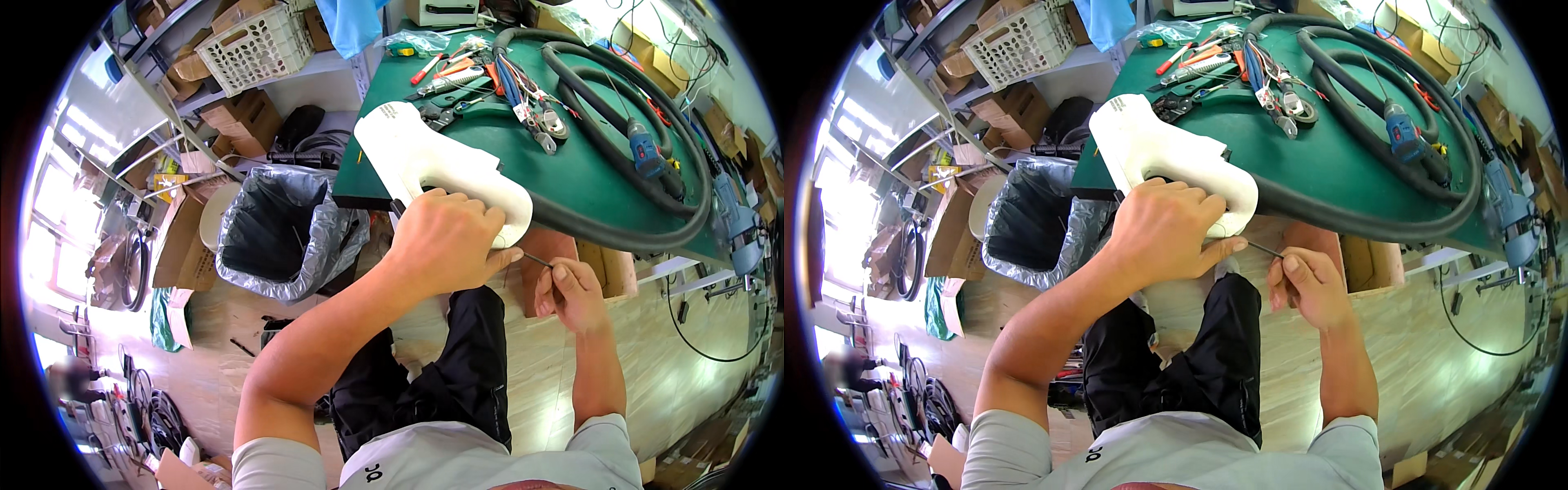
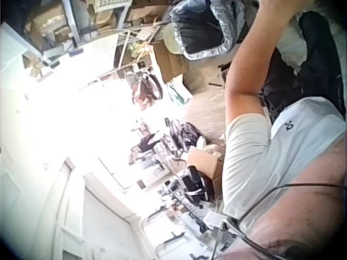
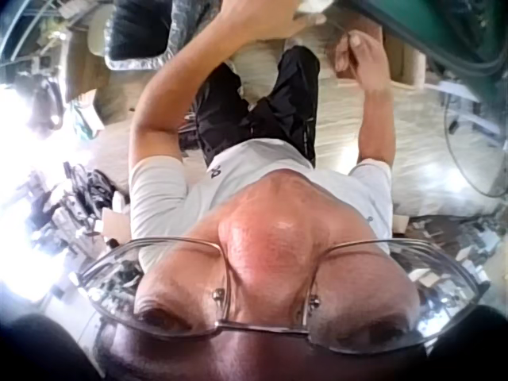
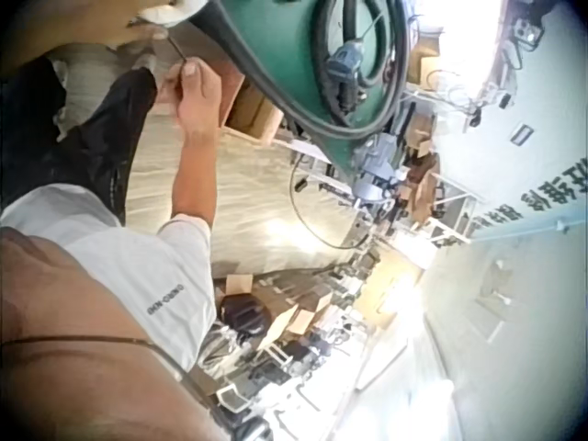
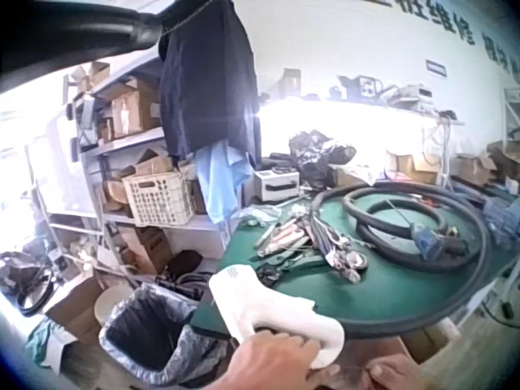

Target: The person disassembles a white EV charger plug by removing screws from the housing and handle using a manual hex key and a power drill, then separating the two halves of the casing to reveal internal wiring.

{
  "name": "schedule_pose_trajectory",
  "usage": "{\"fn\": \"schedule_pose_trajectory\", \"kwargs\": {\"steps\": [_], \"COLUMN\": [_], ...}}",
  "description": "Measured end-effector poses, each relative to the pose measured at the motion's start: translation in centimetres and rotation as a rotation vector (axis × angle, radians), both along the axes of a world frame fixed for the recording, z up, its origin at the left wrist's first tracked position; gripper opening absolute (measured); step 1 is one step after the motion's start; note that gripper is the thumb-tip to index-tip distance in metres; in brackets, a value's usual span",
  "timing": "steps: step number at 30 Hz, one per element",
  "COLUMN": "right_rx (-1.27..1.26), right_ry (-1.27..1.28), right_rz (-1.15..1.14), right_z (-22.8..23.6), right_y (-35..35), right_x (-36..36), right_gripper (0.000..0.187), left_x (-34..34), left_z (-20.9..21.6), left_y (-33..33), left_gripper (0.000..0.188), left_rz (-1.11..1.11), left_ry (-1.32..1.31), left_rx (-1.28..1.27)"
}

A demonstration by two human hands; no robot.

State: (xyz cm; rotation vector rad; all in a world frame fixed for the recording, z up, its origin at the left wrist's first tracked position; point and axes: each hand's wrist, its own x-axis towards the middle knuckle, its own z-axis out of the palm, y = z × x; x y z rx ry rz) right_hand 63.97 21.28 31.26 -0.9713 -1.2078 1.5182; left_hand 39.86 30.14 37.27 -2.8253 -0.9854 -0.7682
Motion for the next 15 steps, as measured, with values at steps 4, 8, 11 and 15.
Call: {"fn": "schedule_pose_trajectory", "kwargs": {"steps": [4,8,11,15], "right_rx": [0.455,0.768,0.843,0.802], "right_ry": [-0.542,-0.904,-1.065,-1.085], "right_rz": [-0.076,-0.159,-0.147,-0.201], "right_z": [1.1,0.5,1.2,3.6], "right_y": [0.5,0.5,0.2,-1.2], "right_x": [-0.5,-0.4,-0.3,2.3], "right_gripper": [0.03,0.016,0.013,0.01], "left_x": [-0.1,0.0,-0.2,0.0], "left_z": [0.1,0.3,0.1,-0.3], "left_y": [-0.2,-0.2,-0.1,0.0], "left_gripper": [0.041,0.041,0.044,0.047], "left_rz": [0.011,0.013,-0.004,-0.003], "left_ry": [0.018,0.045,0.023,0.0], "left_rx": [-0.015,-0.033,-0.001,0.024]}}
